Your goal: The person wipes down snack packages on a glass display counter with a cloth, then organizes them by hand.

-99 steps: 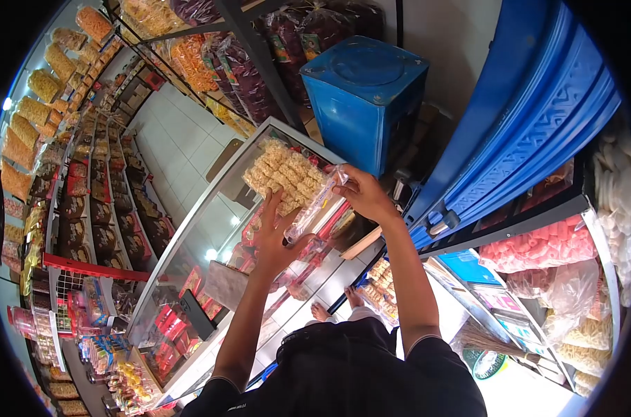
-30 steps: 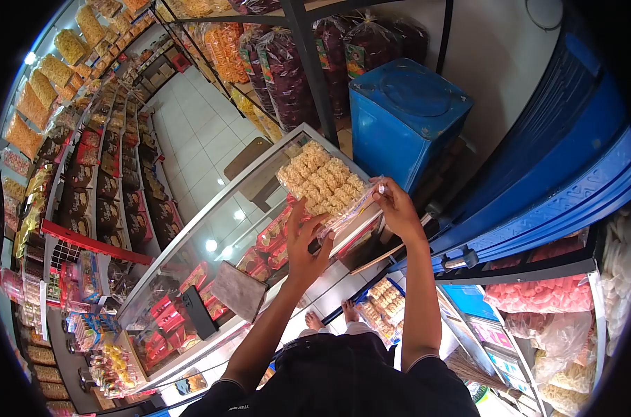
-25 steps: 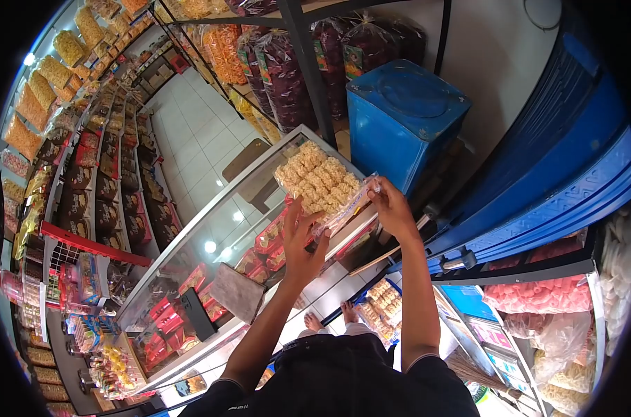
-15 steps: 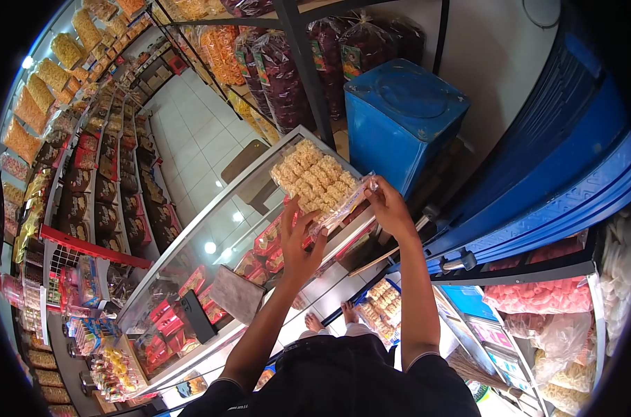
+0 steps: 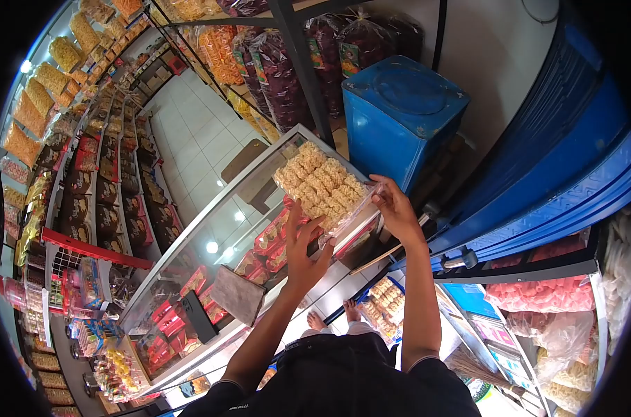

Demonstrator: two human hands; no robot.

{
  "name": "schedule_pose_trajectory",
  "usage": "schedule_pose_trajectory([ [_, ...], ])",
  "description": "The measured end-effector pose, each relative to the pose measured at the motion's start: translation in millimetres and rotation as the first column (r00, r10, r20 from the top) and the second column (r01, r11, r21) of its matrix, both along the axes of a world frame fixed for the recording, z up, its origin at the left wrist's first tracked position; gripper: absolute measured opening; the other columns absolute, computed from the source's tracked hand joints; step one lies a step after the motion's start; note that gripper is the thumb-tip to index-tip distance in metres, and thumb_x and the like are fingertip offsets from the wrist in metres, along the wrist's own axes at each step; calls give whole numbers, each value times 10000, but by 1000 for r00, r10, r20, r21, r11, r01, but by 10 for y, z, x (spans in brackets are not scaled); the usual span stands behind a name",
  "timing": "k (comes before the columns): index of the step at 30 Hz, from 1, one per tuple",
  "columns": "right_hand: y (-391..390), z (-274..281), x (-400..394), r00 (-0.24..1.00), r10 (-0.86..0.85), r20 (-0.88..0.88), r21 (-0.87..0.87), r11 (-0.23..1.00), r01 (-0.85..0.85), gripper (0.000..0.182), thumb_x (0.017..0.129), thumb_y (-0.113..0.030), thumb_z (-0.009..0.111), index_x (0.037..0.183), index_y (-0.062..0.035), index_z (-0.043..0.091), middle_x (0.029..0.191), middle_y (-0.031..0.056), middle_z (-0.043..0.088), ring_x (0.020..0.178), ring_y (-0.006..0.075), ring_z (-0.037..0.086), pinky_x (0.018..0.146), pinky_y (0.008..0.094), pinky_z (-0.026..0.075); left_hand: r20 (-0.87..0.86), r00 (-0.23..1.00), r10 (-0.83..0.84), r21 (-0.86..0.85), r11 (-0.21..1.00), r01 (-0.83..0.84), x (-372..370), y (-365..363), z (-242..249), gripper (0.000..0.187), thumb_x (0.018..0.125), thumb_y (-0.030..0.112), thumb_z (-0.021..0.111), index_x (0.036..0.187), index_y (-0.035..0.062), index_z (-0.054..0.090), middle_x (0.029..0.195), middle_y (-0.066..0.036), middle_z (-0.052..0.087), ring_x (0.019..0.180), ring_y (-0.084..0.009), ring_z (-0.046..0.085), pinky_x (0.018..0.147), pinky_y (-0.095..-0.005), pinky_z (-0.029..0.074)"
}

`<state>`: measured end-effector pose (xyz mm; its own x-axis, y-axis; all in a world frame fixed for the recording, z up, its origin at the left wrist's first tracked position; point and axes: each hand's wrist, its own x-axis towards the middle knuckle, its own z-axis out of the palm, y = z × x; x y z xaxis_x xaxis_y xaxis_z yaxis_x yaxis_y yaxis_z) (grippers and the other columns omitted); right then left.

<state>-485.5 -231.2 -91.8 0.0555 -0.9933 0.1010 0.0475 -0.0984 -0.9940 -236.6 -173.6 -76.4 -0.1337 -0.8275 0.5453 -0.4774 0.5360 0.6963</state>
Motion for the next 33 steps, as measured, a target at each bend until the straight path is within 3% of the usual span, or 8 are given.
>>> schedule_pose_trajectory([
  [6, -16, -139, -80, 999, 38, 30, -20, 999, -37, 450, 1080, -12, 601, 1517, -63, 507, 1259, 62, 648, 1186, 137, 576, 1076, 282, 443, 179, 983, 24, -97, 995, -7, 31, 38, 8, 535, 871, 81, 821, 1376, 15, 655, 1703, -269, 312, 1563, -459, 335, 1099, -482, 530],
  [9, -6, -159, -73, 999, 18, 37, -66, 998, -15, 461, 1078, 7, 596, 1521, -83, 508, 1196, 44, 629, 1161, 128, 579, 1046, 279, 456, 69, 997, -24, 15, 1000, 23, 15, 58, -106, 554, 881, 133, 822, 1402, 59, 650, 1699, -310, 267, 1564, -510, 303, 1233, -572, 319],
  [10, -19, -208, -85, 1000, 14, 14, -78, 997, -13, 455, 1081, 1, 597, 1520, -87, 509, 1203, 46, 630, 1153, 128, 581, 1041, 280, 460, 136, 990, -21, -76, 997, 32, 23, 53, -76, 556, 895, 120, 806, 1423, 62, 639, 1700, -300, 270, 1572, -496, 289, 1219, -563, 348],
  [14, -24, -337, -99, 999, 22, 32, -106, 994, -19, 420, 1093, -18, 595, 1499, -92, 520, 1264, 58, 644, 1172, 133, 600, 1055, 287, 472, 17, 996, -92, 17, 996, 92, -22, 76, -105, 502, 966, 110, 744, 1446, 41, 615, 1723, -263, 223, 1579, -439, 292, 1089, -465, 537],
  [17, 15, -390, -71, 995, -7, 101, -150, 988, 22, 403, 1092, -21, 599, 1483, -80, 521, 1301, 72, 653, 1228, 143, 610, 1097, 295, 468, 80, 993, -81, 11, 997, 81, -11, 64, -160, 486, 999, 140, 716, 1458, 28, 598, 1725, -260, 204, 1582, -430, 292, 1066, -436, 564],
  [21, 100, -515, 22, 977, -71, 199, -149, 984, 102, 425, 1090, 4, 579, 1508, -34, 509, 1349, 69, 625, 1304, 150, 581, 1145, 296, 454, 49, 992, -117, 28, 993, 115, -38, 98, -160, 544, 1002, 155, 706, 1511, 37, 554, 1720, -259, 197, 1590, -444, 270, 1099, -488, 541],
  [28, 287, -492, 50, 964, -172, 204, -123, 972, 199, 651, 1055, 35, 613, 1637, -108, 360, 1456, 142, 590, 1377, 200, 569, 1203, 333, 452, 84, 988, -128, 3, 992, 128, -63, 142, -154, 576, 990, 164, 722, 1522, 36, 541, 1719, -254, 189, 1584, -450, 281, 1114, -515, 530],
  [33, 320, -399, 65, 970, -223, 95, -133, 963, 234, 603, 1050, -3, 647, 1601, -85, 415, 1405, 145, 639, 1304, 202, 628, 1169, 346, 484, 45, 995, -94, -4, 996, 95, 0, 97, -251, 563, 992, 137, 710, 1517, 25, 541, 1706, -267, 227, 1569, -447, 309, 1106, -500, 538],
])
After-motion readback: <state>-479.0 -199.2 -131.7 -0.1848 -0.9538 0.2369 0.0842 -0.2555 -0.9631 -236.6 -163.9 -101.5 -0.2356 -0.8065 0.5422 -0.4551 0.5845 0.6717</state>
